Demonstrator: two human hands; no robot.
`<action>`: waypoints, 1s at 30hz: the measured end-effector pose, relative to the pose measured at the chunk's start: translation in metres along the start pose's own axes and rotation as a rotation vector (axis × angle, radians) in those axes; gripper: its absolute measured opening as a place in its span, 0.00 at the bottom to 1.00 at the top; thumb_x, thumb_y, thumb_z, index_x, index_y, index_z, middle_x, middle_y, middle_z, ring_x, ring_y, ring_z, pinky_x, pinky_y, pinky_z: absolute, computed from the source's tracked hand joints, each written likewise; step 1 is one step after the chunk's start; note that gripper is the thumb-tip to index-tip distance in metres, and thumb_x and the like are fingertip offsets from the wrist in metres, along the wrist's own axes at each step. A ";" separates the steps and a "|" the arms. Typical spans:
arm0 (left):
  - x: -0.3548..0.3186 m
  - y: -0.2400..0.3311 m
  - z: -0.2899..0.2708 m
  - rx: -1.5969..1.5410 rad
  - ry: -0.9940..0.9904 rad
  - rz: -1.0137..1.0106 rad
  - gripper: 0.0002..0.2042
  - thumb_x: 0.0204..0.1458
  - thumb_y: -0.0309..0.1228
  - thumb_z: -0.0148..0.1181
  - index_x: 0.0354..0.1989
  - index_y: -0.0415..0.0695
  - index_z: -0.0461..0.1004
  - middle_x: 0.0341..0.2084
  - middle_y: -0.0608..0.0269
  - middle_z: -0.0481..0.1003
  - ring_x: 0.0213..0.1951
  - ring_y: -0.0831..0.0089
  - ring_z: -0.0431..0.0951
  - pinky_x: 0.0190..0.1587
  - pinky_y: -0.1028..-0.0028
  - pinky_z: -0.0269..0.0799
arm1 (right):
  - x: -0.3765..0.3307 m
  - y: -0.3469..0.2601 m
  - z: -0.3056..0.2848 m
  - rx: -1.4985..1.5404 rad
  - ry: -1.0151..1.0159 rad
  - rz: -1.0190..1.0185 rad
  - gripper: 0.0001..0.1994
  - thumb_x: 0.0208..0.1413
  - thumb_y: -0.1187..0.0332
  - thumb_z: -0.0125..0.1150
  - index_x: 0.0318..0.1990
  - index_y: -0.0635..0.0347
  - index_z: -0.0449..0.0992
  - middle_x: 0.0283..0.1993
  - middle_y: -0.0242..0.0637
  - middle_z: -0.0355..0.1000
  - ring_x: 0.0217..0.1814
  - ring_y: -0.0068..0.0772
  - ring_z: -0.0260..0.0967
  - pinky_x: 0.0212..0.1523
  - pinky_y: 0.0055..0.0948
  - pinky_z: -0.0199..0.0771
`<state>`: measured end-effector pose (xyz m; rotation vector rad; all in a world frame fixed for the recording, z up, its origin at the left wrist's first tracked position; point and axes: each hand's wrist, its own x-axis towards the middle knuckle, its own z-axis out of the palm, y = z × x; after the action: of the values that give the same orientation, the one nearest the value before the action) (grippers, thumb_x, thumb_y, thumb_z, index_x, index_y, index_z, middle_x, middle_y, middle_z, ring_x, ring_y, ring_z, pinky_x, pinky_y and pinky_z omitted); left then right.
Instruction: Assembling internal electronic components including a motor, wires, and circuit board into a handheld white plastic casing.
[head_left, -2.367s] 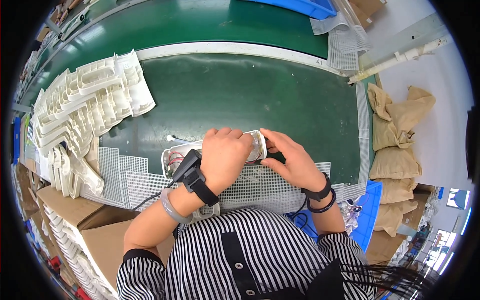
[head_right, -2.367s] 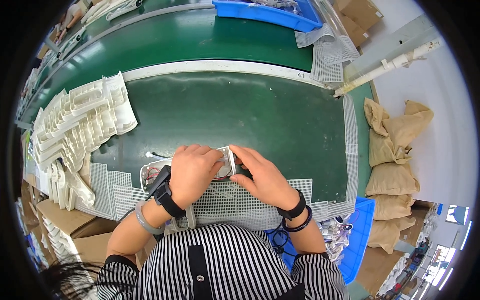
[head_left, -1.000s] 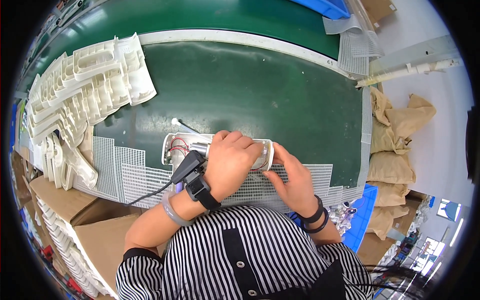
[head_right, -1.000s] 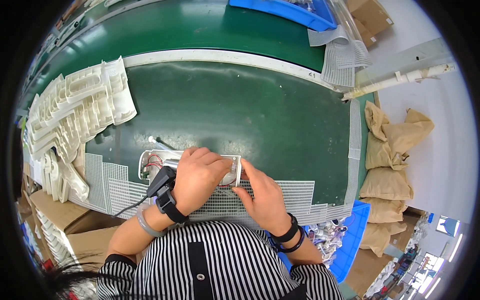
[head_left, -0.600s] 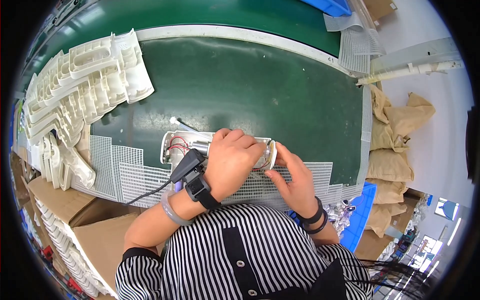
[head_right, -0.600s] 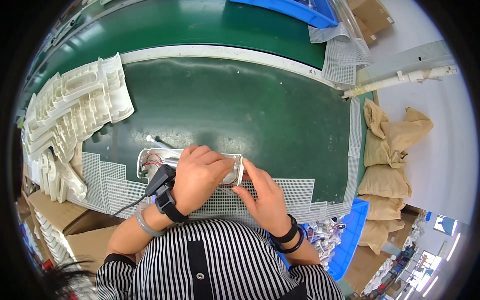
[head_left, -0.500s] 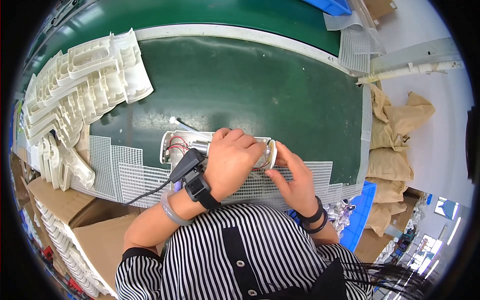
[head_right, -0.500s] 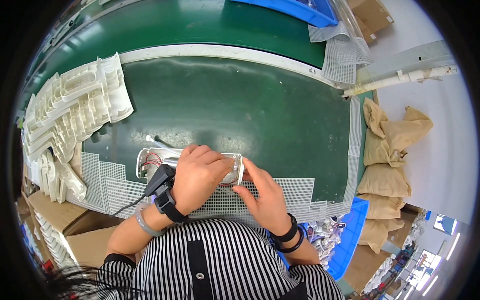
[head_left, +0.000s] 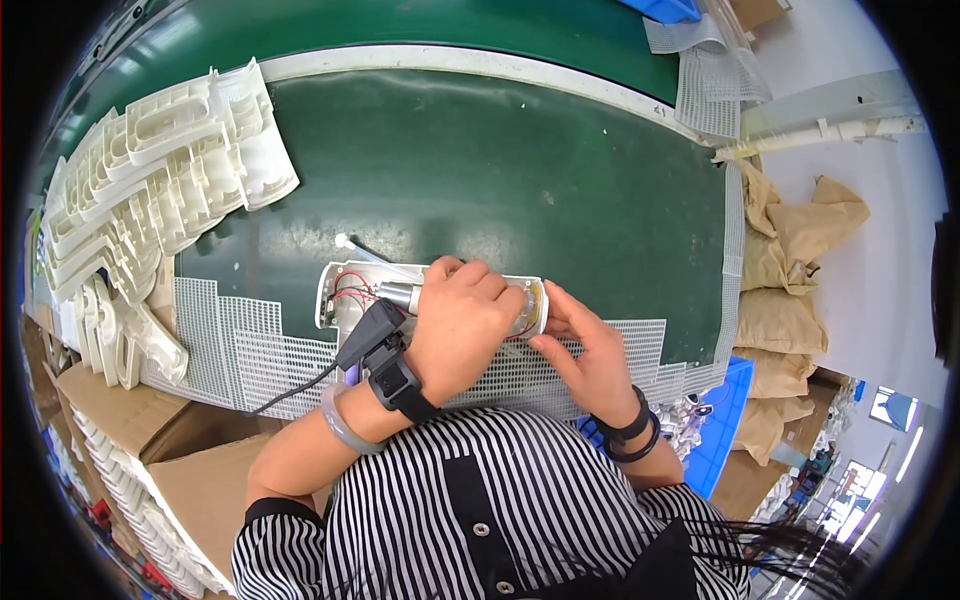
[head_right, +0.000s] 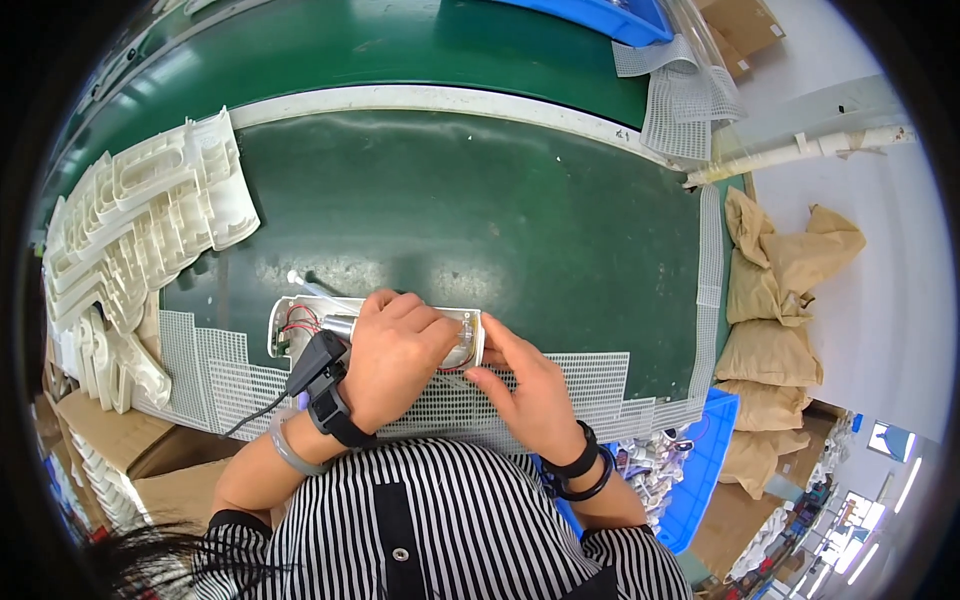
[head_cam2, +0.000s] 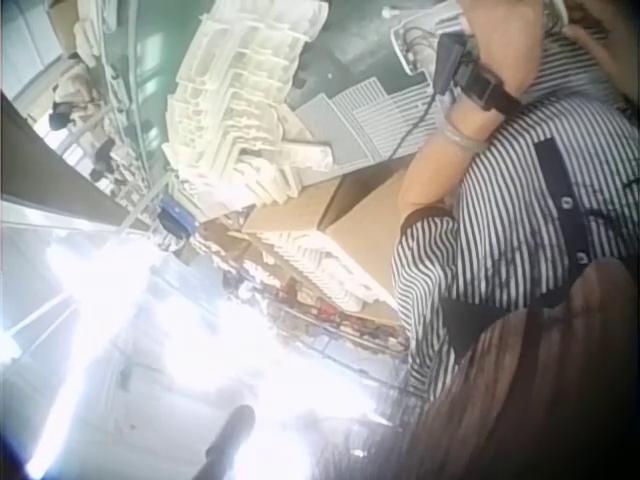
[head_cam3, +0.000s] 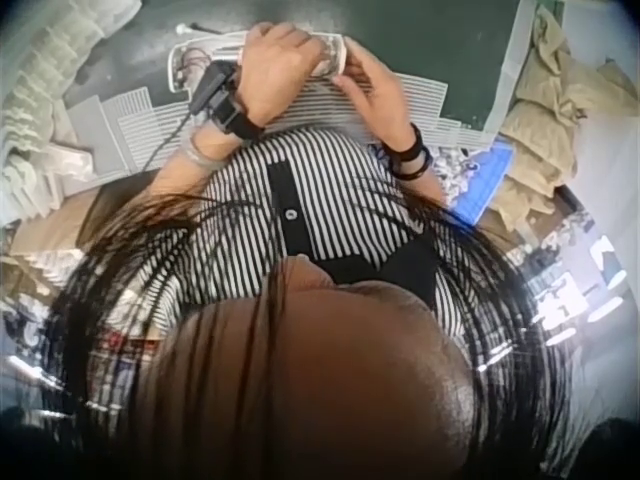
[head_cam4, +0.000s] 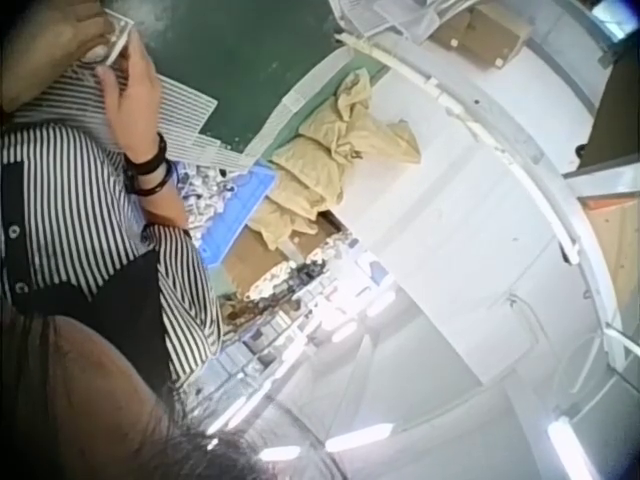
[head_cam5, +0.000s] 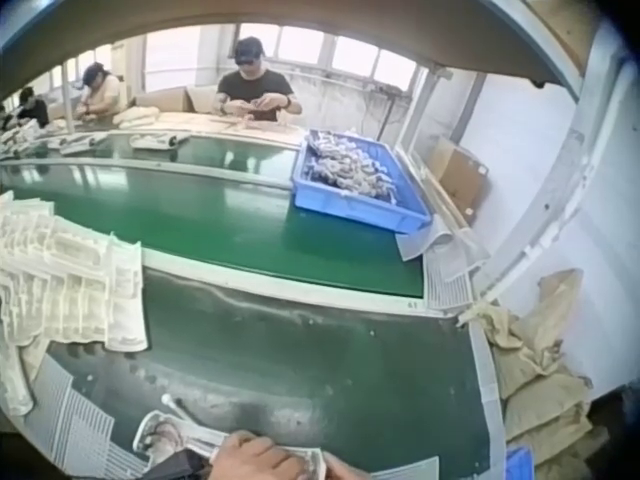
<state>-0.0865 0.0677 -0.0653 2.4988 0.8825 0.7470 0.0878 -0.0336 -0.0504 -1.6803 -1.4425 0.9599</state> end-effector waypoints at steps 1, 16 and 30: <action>0.003 0.000 -0.002 0.025 -0.044 -0.007 0.05 0.43 0.29 0.64 0.30 0.47 0.78 0.27 0.69 0.78 0.34 0.67 0.77 0.45 0.64 0.70 | 0.003 0.000 -0.002 -0.142 0.001 -0.037 0.32 0.55 0.67 0.71 0.67 0.62 0.68 0.49 0.46 0.79 0.47 0.42 0.80 0.47 0.35 0.80; -0.005 0.011 -0.053 -0.051 0.016 0.019 0.12 0.47 0.25 0.62 0.42 0.45 0.81 0.40 0.64 0.79 0.47 0.61 0.77 0.56 0.58 0.69 | 0.004 -0.001 -0.011 -0.428 0.042 -0.146 0.31 0.51 0.56 0.73 0.63 0.57 0.74 0.48 0.38 0.77 0.41 0.40 0.75 0.42 0.36 0.75; -0.057 -0.006 -0.072 0.277 -0.123 0.011 0.14 0.48 0.27 0.61 0.46 0.49 0.80 0.48 0.61 0.75 0.52 0.60 0.74 0.60 0.53 0.67 | 0.025 -0.023 -0.009 -0.521 -0.084 -0.523 0.11 0.54 0.61 0.69 0.43 0.51 0.84 0.60 0.37 0.71 0.68 0.44 0.65 0.61 0.43 0.65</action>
<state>-0.1700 0.0472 -0.0318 2.7571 0.9862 0.4957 0.0878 -0.0064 -0.0281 -1.4755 -2.1804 0.3833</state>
